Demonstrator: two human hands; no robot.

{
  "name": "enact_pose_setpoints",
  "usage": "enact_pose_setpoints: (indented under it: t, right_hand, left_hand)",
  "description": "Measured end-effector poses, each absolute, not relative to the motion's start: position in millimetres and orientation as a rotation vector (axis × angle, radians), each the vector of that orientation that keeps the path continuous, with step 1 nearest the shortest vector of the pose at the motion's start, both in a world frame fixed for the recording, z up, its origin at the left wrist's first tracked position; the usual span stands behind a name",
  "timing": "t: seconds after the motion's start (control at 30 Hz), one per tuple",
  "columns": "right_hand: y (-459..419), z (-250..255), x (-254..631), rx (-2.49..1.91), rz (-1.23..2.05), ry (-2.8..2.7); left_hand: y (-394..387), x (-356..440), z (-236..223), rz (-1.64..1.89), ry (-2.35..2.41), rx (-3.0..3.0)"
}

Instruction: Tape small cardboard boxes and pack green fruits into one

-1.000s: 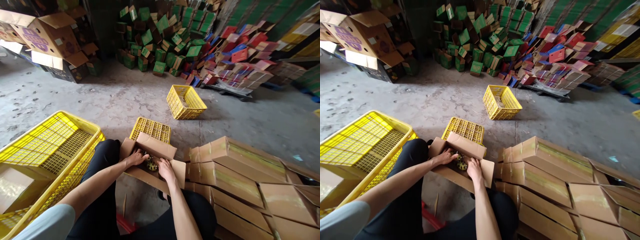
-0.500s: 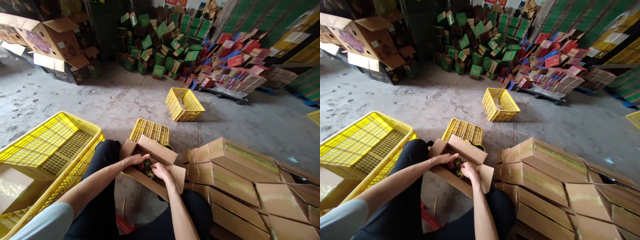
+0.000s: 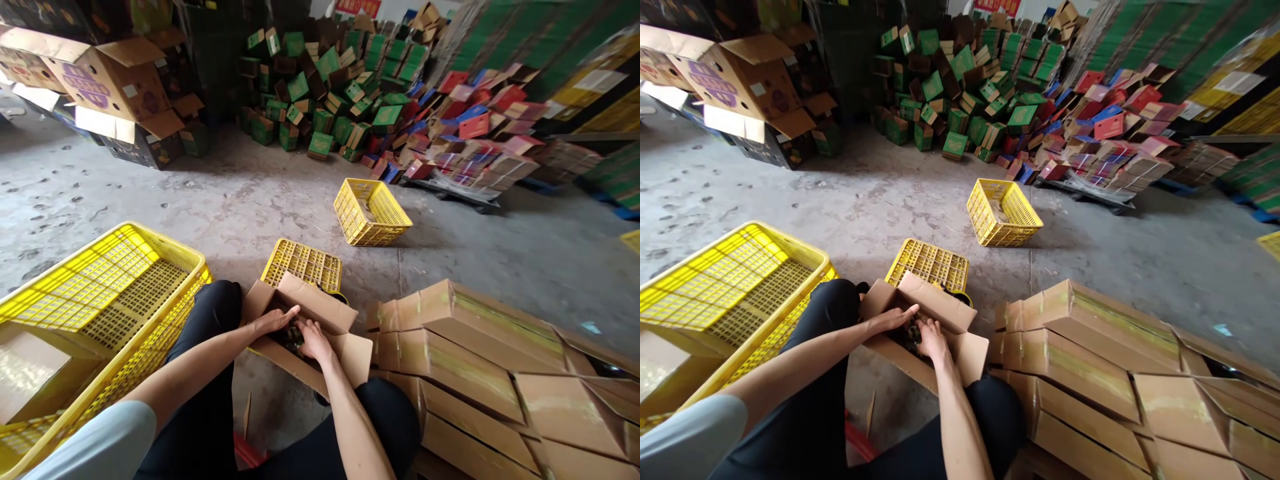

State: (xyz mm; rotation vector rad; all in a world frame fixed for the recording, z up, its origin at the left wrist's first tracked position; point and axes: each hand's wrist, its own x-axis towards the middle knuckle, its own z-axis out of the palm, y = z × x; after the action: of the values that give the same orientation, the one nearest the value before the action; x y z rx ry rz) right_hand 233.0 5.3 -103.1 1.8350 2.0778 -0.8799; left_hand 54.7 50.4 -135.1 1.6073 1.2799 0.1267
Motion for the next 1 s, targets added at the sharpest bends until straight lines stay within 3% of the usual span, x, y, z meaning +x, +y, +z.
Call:
enact_pose_setpoints:
  t: [0.37, 0.53, 1.0]
  right_hand:
    - [-7, -72, 266, 2.178, -0.732, 2.272]
    - [-12, -63, 269, 2.158, -0.922, 2.324]
    - [-19, -118, 260, 2.192, -1.189, 1.768]
  left_hand:
    - [45, 46, -116, 0.428, 1.184, 2.144]
    - [51, 46, -119, 0.352, 1.203, 2.025]
    - [41, 44, -148, 0.135, 1.064, 2.445]
